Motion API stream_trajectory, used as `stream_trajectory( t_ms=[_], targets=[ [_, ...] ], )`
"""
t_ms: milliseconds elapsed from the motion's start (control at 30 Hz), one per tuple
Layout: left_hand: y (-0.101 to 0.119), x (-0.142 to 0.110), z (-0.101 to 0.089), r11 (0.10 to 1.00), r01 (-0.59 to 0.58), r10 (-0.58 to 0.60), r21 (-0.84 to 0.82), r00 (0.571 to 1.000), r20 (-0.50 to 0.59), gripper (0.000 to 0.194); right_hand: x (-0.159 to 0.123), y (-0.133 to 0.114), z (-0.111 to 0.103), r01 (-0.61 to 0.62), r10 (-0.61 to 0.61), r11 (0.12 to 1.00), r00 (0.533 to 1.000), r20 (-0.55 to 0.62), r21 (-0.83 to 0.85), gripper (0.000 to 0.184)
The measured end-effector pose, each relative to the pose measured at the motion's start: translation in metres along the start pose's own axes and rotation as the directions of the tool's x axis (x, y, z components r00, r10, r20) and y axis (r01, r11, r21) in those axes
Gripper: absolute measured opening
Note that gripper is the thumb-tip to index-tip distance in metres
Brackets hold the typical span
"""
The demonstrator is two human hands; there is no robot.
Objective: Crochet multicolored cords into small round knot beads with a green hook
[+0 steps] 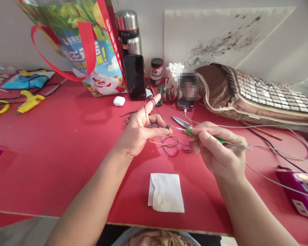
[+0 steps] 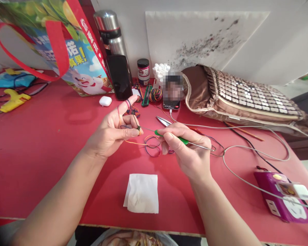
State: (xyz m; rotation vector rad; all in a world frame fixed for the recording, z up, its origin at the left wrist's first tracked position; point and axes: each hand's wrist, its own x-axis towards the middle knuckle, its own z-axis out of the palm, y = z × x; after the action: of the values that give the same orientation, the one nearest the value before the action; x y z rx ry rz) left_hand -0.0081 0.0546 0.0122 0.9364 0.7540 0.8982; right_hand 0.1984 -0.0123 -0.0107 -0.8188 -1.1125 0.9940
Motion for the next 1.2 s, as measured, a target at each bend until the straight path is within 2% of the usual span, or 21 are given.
stream_trajectory(
  t_ms=[267, 400, 500, 567, 667, 767, 867, 967, 1067, 1200],
  targets=[
    [0.004, -0.001, -0.002, 1.0, 0.015, -0.016, 0.009, 0.999, 0.036, 0.122, 0.002, -0.006, -0.006, -0.029, 0.028, 0.998, 1.0, -0.011, -0.053, 0.004],
    [0.003, -0.001, -0.007, 0.999, 0.028, -0.032, 0.042, 0.995, 0.096, 0.113, 0.003, -0.009, -0.012, -0.036, 0.037, 0.998, 0.999, 0.031, -0.053, 0.01],
    [0.002, -0.001, -0.011, 0.998, 0.037, -0.045, 0.055, 0.989, 0.144, 0.1, 0.005, -0.01, -0.015, -0.051, 0.055, 0.997, 0.996, 0.075, -0.051, 0.012],
    [0.002, -0.001, -0.013, 0.998, 0.042, -0.052, 0.057, 0.981, 0.186, 0.091, 0.006, -0.01, -0.016, -0.065, 0.067, 0.997, 0.994, 0.087, -0.031, 0.012],
    [0.001, 0.0, -0.014, 0.997, 0.052, -0.067, 0.063, 0.965, 0.253, 0.089, 0.007, -0.011, -0.016, -0.087, 0.088, 0.996, 0.992, 0.096, -0.005, 0.008],
    [0.0, 0.001, -0.015, 0.997, 0.056, -0.072, 0.061, 0.952, 0.298, 0.086, 0.009, -0.012, -0.016, -0.134, 0.131, 0.991, 0.986, 0.106, 0.023, 0.002],
    [-0.001, 0.001, -0.015, 0.997, 0.055, -0.072, 0.062, 0.945, 0.32, 0.079, 0.012, -0.012, -0.018, -0.215, 0.209, 0.975, 0.972, 0.11, 0.048, 0.01],
    [-0.003, 0.0, -0.011, 0.996, 0.063, -0.079, 0.062, 0.946, 0.313, 0.077, 0.015, -0.011, -0.018, -0.277, 0.265, 0.957, 0.956, 0.124, 0.089, 0.015],
    [-0.008, 0.0, -0.003, 0.998, 0.056, -0.061, 0.026, 0.961, 0.269, 0.087, 0.015, -0.006, -0.013, -0.306, 0.293, 0.943, 0.95, 0.112, 0.128, 0.017],
    [-0.018, 0.0, 0.012, 1.0, -0.007, 0.005, 0.021, 0.995, 0.095, 0.101, 0.009, 0.005, -0.002, -0.292, 0.298, 0.942, 0.954, -0.013, 0.164, 0.019]
  ],
)
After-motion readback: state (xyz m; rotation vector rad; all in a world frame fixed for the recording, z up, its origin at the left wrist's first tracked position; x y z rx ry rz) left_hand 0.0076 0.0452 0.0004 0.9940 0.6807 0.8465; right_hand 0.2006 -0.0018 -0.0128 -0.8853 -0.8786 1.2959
